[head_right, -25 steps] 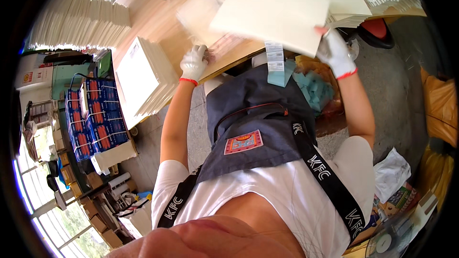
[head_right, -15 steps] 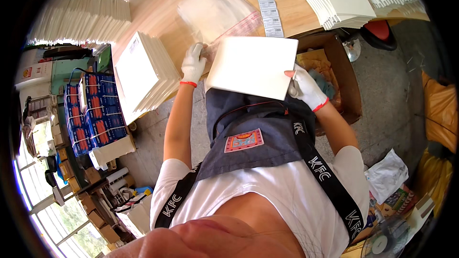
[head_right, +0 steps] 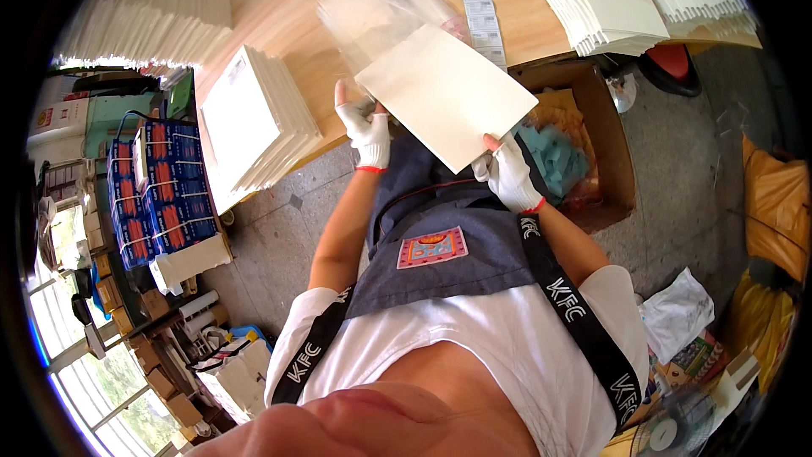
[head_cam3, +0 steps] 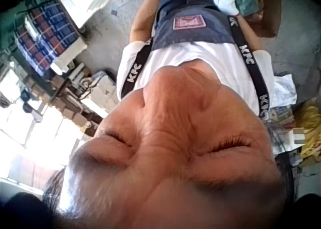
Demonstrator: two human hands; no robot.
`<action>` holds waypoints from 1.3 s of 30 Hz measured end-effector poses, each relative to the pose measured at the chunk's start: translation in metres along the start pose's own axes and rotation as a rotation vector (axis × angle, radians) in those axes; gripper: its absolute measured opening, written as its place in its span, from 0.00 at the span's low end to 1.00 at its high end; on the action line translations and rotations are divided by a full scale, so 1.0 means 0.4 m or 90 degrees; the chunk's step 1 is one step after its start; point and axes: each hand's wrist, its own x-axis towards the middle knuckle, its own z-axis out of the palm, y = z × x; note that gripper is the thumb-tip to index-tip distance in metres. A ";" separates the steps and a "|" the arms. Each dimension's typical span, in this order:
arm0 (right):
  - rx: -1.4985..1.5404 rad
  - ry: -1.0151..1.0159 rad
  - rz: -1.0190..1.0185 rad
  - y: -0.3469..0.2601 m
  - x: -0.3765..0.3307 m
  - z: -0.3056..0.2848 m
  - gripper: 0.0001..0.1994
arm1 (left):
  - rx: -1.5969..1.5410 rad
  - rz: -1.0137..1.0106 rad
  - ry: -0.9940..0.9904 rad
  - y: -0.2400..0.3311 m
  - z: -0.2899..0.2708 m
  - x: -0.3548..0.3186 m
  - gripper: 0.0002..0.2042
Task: The person places paper items into plastic bags and seals them, one by one.
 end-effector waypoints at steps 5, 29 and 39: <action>-0.055 -0.035 -0.030 -0.020 -0.011 0.016 0.16 | -0.367 -0.305 0.116 -0.081 0.113 -0.024 0.10; 0.206 0.015 0.179 0.110 0.202 0.051 0.20 | -0.201 -0.593 -0.275 -0.021 -0.065 -0.132 0.10; -0.966 -0.291 -0.273 0.110 0.216 0.115 0.07 | -0.085 -0.500 -0.217 -0.024 -0.143 -0.105 0.13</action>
